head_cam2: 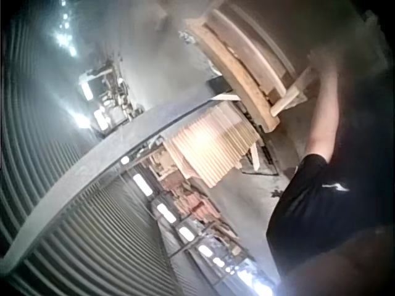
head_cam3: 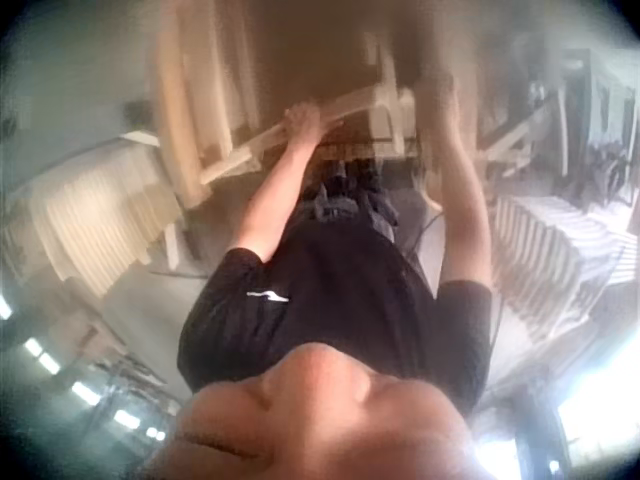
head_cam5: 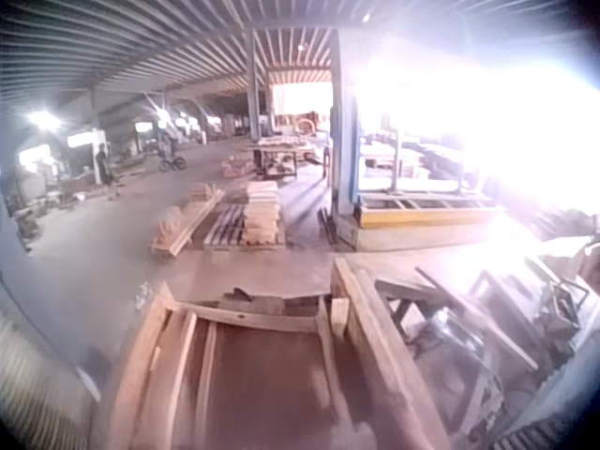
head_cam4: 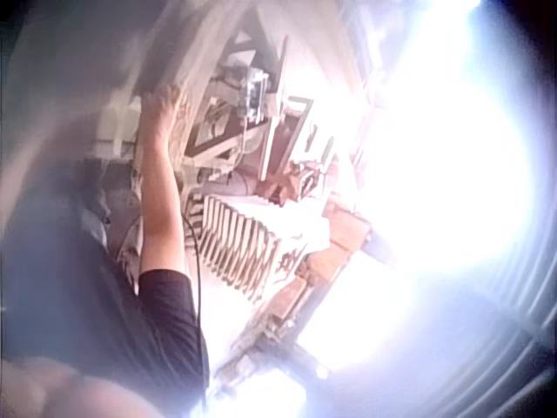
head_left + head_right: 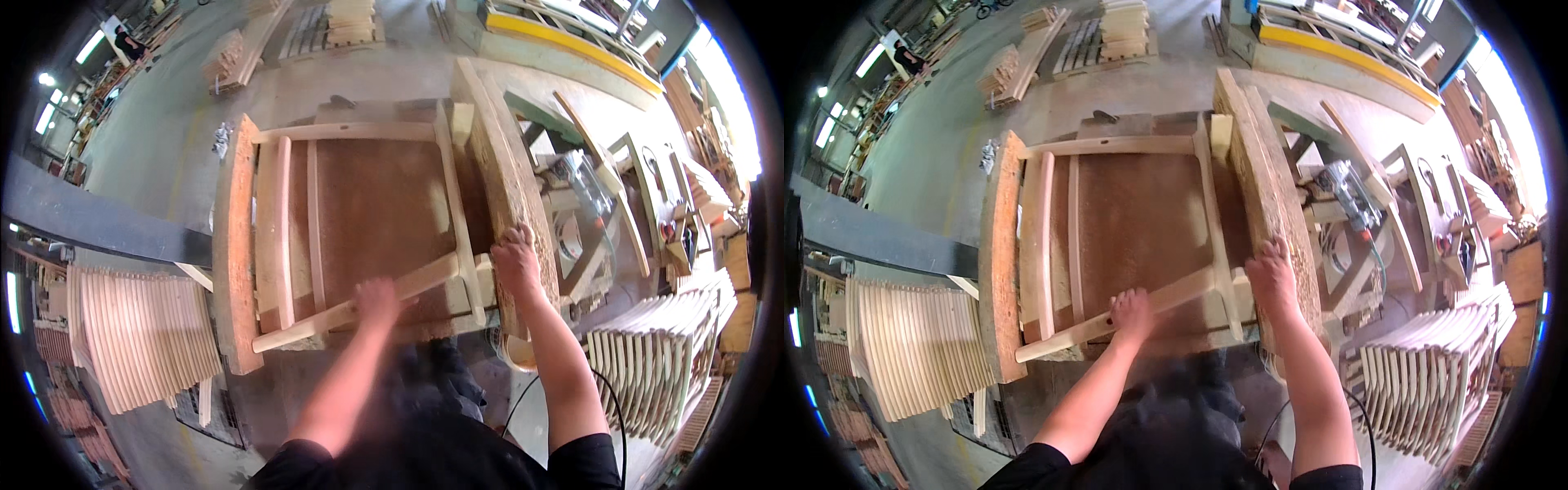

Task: The person assembles a wooden chair frame by inserting and hammering dowels into place. They use a pneumatic nail gun to secure joints and a brush to apply finish to the assembled parts. The person handles wooden slats, dowels, and the chair frame throughout the process.

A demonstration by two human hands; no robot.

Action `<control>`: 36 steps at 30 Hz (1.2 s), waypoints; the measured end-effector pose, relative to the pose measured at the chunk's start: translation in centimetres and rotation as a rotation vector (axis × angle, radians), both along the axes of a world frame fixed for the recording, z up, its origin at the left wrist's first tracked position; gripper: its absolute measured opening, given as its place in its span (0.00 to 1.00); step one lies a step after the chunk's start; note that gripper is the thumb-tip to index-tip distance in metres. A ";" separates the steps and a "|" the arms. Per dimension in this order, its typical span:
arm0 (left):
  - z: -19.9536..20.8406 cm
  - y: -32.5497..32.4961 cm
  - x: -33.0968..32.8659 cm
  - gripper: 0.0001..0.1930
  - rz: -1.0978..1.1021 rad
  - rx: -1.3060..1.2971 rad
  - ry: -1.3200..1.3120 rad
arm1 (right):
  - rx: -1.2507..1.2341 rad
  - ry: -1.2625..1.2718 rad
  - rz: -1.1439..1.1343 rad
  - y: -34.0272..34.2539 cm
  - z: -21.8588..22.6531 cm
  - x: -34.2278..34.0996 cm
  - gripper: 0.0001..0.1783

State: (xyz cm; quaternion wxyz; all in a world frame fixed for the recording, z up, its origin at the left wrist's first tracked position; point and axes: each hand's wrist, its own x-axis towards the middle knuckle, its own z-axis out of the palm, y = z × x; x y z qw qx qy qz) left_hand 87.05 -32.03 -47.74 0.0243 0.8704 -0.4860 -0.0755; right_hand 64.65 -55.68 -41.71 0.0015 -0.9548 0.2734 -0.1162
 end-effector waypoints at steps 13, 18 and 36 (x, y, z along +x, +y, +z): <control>-4.1 -3.0 -1.6 0.28 -0.001 -0.199 -0.070 | 0.036 0.051 -0.016 -0.2 0.8 0.5 0.05; -3.5 -3.0 -2.1 0.26 0.025 -0.156 -0.012 | -0.006 0.096 -0.016 -0.2 0.4 0.3 0.04; -3.7 -2.7 -1.9 0.28 0.028 -0.059 0.025 | 0.023 0.133 -0.059 0.0 0.2 0.5 0.06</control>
